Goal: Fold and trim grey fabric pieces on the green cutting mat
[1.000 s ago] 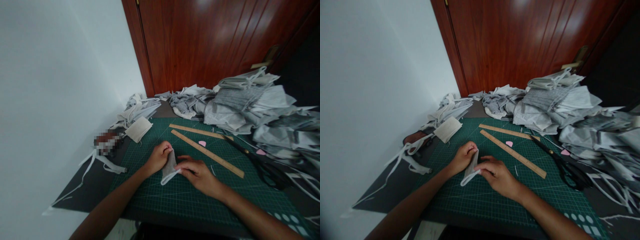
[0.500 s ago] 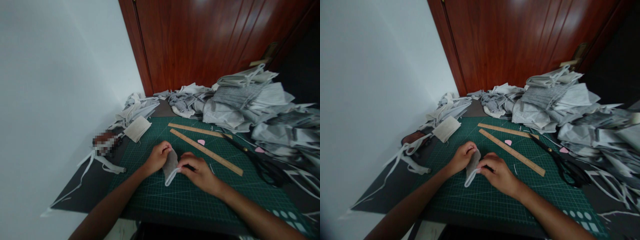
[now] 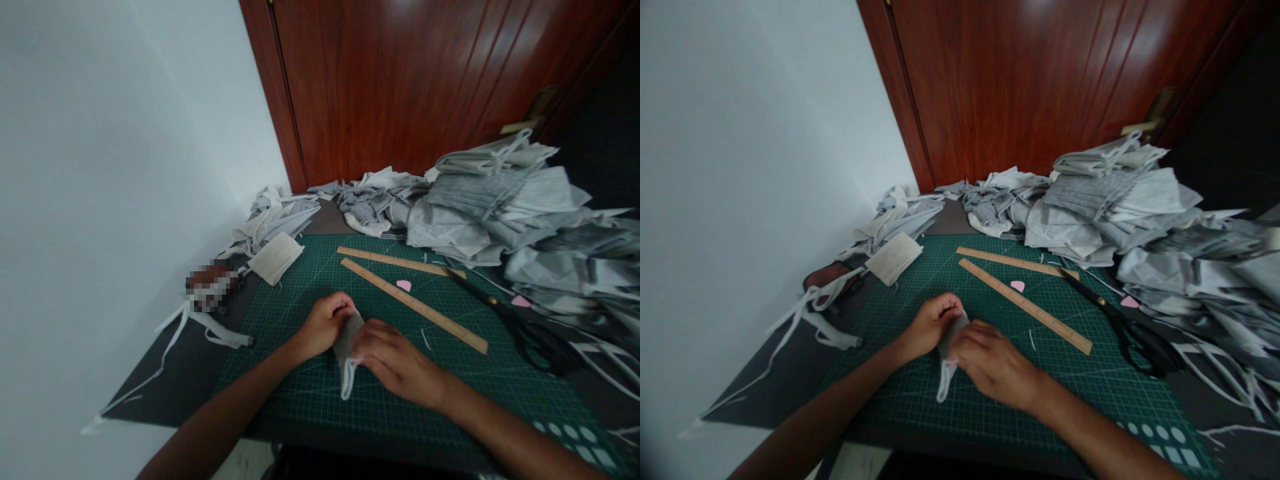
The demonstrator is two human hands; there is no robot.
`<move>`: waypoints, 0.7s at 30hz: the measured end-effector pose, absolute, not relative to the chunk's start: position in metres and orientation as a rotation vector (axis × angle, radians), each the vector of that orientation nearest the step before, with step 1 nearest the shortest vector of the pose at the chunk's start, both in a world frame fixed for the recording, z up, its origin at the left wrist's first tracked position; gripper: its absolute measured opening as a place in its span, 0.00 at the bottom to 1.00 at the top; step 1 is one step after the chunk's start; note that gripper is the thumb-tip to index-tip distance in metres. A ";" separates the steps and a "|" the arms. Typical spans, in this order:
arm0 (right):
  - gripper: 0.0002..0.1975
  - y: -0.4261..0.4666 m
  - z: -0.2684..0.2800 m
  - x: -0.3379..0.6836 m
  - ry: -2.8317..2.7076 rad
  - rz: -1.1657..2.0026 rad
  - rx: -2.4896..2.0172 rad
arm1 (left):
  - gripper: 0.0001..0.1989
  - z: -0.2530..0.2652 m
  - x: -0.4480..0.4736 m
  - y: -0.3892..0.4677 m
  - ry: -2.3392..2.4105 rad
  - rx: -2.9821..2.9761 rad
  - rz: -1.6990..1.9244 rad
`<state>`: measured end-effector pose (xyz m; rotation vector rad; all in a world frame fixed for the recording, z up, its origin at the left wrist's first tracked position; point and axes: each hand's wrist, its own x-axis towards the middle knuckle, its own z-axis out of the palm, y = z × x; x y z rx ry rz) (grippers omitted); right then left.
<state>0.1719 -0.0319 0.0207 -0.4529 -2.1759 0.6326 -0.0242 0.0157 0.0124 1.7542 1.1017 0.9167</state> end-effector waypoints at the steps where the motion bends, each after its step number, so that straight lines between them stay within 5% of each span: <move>1: 0.08 -0.031 0.020 0.172 -2.176 0.609 -0.484 | 0.07 0.013 -0.022 0.015 1.124 1.731 0.950; 8: 0.10 -0.020 0.014 0.171 -1.955 0.803 -0.800 | 0.06 0.017 -0.014 0.004 1.059 1.518 1.058; 21: 0.05 -0.013 0.009 0.171 -1.546 1.055 -1.104 | 0.22 0.014 -0.014 0.002 0.991 1.157 0.951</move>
